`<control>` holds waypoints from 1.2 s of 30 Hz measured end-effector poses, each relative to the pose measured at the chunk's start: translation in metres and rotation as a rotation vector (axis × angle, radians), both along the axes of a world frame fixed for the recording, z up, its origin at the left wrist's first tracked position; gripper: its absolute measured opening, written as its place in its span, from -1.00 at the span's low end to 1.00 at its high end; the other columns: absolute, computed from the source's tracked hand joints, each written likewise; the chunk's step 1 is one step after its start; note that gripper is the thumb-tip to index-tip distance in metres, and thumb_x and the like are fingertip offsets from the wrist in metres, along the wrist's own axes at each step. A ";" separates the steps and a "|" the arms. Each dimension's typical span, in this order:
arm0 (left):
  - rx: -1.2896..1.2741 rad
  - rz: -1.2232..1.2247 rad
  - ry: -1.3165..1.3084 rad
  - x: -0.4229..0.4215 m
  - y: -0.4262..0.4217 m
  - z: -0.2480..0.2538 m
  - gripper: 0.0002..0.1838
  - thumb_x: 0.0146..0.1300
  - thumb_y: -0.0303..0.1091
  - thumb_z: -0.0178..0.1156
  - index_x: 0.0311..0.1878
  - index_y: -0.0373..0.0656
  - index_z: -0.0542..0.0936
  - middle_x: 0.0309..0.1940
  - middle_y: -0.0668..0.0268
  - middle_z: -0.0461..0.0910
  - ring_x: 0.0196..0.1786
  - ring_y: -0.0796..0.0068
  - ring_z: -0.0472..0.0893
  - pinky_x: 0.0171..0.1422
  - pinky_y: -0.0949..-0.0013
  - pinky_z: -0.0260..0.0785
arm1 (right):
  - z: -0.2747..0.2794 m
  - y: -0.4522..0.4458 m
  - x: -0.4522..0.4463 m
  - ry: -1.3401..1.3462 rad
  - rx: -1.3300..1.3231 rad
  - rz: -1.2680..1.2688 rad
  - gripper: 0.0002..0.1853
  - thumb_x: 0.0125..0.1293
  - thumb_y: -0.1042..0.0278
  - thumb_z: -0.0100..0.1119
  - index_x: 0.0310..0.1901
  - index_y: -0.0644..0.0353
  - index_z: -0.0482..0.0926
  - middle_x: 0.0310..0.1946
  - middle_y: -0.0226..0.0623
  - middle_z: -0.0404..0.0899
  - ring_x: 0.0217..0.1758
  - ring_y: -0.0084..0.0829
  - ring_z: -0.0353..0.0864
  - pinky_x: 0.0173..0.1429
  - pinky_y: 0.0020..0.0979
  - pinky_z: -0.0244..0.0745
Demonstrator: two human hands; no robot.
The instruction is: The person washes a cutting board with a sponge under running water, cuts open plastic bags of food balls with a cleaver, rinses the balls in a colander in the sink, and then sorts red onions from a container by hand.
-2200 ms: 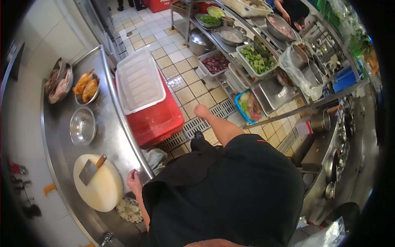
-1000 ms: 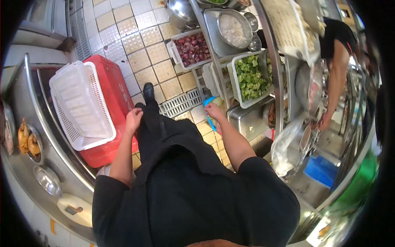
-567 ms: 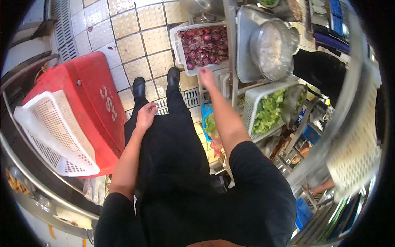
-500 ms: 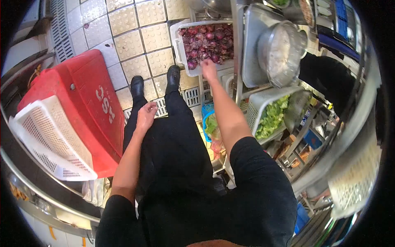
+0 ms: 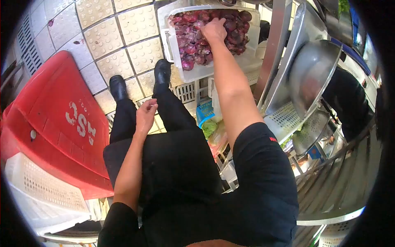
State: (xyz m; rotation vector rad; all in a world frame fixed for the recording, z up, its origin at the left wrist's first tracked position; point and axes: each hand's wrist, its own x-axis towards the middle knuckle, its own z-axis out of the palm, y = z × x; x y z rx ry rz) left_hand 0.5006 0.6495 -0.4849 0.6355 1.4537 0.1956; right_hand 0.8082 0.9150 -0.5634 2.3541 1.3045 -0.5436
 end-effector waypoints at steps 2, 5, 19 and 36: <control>-0.071 -0.012 0.002 0.002 0.009 -0.005 -0.67 0.36 -0.34 0.24 0.13 -0.23 0.63 -0.13 0.21 0.73 -0.18 0.47 0.65 -0.01 0.37 0.50 | 0.002 -0.002 -0.001 -0.074 -0.056 0.039 -0.28 0.18 0.01 0.38 0.26 0.26 0.36 0.41 0.07 0.22 0.13 0.02 0.65 0.14 -0.08 0.60; -0.047 0.010 -0.007 0.012 0.020 -0.018 -0.68 0.36 -0.36 0.23 0.12 -0.27 0.63 -0.14 0.22 0.72 -0.16 0.50 0.64 0.01 0.39 0.48 | 0.009 -0.027 -0.009 -0.062 -0.069 0.114 -0.29 0.16 -0.01 0.39 0.21 0.25 0.36 0.25 0.13 0.41 0.05 0.05 0.67 0.07 -0.04 0.61; -0.106 0.244 -0.635 0.086 0.100 -0.019 -0.46 0.53 -0.05 0.03 0.46 -0.07 0.34 0.07 0.28 0.54 -0.07 0.55 0.59 -0.09 0.45 0.48 | 0.079 -0.165 -0.095 1.082 0.361 -0.682 -0.56 0.57 0.04 -0.10 -0.08 0.29 0.61 -0.21 -0.23 0.68 -0.18 -0.42 0.62 -0.02 -0.36 0.51; -0.206 0.179 -0.524 0.094 0.106 -0.022 -0.68 0.40 -0.11 0.25 0.04 -0.12 0.59 -0.40 0.50 0.56 -0.35 0.70 0.52 -0.26 0.52 0.38 | -0.030 -0.084 0.089 0.122 0.751 -0.177 -0.27 -0.13 0.41 0.57 0.10 0.31 0.36 0.06 0.12 0.46 0.16 0.11 0.47 0.25 -0.08 0.38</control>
